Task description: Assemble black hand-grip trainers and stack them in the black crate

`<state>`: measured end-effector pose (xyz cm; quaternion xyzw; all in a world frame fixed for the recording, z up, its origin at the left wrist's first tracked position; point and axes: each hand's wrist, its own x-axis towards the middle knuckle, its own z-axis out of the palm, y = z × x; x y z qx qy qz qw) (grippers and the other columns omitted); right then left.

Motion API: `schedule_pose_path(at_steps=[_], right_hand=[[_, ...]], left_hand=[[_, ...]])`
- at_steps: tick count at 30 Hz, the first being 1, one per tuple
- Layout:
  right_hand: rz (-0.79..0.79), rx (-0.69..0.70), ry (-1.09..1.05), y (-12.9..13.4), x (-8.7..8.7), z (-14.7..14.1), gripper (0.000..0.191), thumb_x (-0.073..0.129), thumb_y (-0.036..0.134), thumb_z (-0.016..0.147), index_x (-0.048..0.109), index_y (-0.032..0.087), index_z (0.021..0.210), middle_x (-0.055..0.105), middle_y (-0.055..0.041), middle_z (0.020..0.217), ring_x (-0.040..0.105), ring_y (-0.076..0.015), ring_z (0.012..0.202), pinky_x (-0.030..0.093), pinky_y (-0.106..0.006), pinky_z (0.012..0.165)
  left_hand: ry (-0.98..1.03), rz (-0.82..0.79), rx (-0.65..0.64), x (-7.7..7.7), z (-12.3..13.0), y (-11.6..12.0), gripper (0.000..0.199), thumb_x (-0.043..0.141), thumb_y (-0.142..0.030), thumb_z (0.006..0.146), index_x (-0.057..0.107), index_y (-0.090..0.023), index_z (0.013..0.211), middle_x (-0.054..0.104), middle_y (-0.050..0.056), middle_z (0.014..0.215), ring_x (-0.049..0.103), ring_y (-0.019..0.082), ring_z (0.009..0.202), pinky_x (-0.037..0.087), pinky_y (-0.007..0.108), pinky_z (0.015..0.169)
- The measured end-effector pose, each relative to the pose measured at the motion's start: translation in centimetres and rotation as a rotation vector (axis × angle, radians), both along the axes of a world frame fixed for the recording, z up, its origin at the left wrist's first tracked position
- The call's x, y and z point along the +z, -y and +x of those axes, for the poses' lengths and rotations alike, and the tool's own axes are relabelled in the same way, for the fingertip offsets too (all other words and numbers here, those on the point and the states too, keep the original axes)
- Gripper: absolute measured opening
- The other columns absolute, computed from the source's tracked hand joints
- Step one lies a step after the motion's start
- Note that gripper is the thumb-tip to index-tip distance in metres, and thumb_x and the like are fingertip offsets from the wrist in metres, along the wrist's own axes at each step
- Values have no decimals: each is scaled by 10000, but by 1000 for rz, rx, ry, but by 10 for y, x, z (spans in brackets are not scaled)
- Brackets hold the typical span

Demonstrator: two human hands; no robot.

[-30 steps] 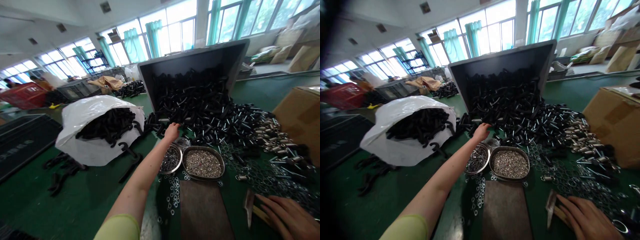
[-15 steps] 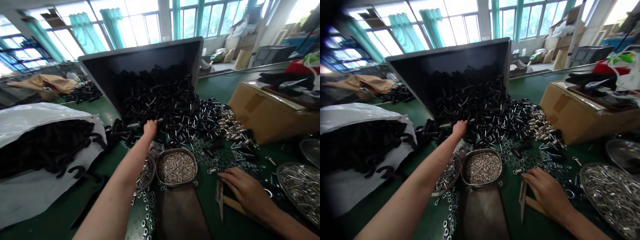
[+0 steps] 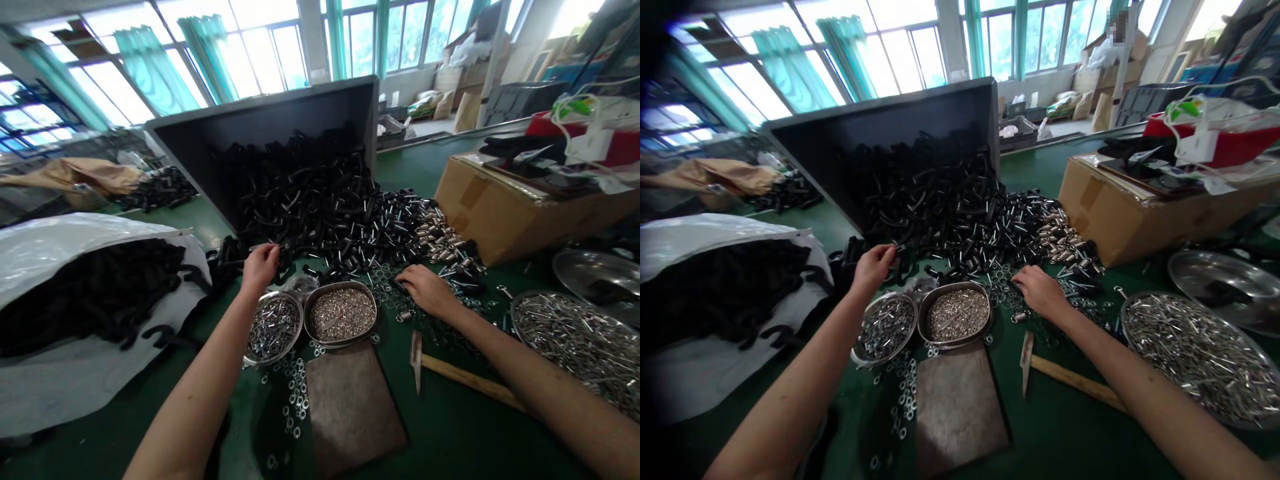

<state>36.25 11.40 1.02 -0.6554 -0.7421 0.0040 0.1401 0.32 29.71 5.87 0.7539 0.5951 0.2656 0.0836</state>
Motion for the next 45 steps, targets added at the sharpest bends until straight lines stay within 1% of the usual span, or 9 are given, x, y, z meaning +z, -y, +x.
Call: schedule_pose_path(at_steps=[5, 7, 12, 16, 20, 26, 30, 36, 45], right_hand=[[-136, 129, 53, 34, -4, -12, 49, 625, 223, 790, 660, 241, 819, 618, -15, 885, 557, -189, 904, 438, -284, 743], [-165, 136, 79, 43, -8, -15, 66, 639, 199, 765, 656, 231, 821, 614, -25, 883, 559, -206, 913, 434, -292, 726], [-164, 78, 84, 45, -15, -22, 168, 509, 251, 857, 652, 197, 928, 614, -75, 929, 566, -245, 946, 429, -315, 685], [-104, -70, -85, 50, -9, -28, 225, 508, 359, 854, 623, 194, 954, 637, -66, 908, 602, -231, 819, 425, -325, 650], [-85, -161, -434, 72, 8, -39, 262, 582, 432, 794, 553, 202, 917, 632, -74, 782, 596, -231, 698, 437, -354, 620], [-205, -167, -922, 110, 21, -67, 294, 588, 486, 764, 552, 238, 917, 641, -81, 795, 612, -245, 723, 478, -353, 575], [-296, -91, -981, 126, 21, -88, 376, 584, 547, 760, 593, 219, 945, 608, -34, 660, 540, -177, 538, 430, -302, 471], [-392, 10, -1031, 141, 21, -113, 354, 587, 513, 781, 612, 185, 911, 563, -5, 600, 470, -117, 475, 371, -248, 430], [-534, 27, -1287, 144, 15, -144, 323, 594, 478, 805, 546, 189, 939, 545, 29, 605, 425, -80, 453, 316, -221, 430]], left_hand=[[584, -92, -18, 26, -32, 92, 484, 453, -547, 843, 638, -163, 1072, 664, 34, 826, 582, 136, 635, 451, 226, 570], [546, -225, -66, 25, -32, 145, 417, 498, -513, 841, 656, -170, 1017, 641, 19, 743, 562, 134, 611, 433, 224, 552], [102, -251, -312, -20, 5, 269, 226, 507, -350, 885, 666, -197, 934, 642, 55, 883, 604, 176, 787, 486, 287, 707], [-76, -138, -329, -63, 32, 316, 330, 590, -376, 833, 602, -186, 1102, 593, 81, 897, 568, 222, 822, 500, 341, 696], [123, -189, -269, -77, 33, 327, 631, 759, -300, 681, 496, -207, 1247, 535, 86, 1032, 525, 242, 950, 491, 374, 797], [190, -227, -150, -72, 25, 329, 229, 685, -180, 718, 602, -208, 929, 547, 89, 1049, 514, 257, 1005, 450, 400, 851], [247, -230, -5, -62, 3, 313, 216, 586, -282, 827, 545, -244, 1036, 630, 49, 902, 595, 216, 859, 462, 343, 770], [114, -154, 318, -65, -68, 256, 295, 682, -218, 728, 641, -183, 1018, 625, 55, 972, 605, 190, 898, 460, 299, 828], [50, -237, 276, -78, -75, 238, 46, 625, -193, 726, 668, -177, 723, 651, 73, 847, 611, 235, 853, 446, 331, 806]])
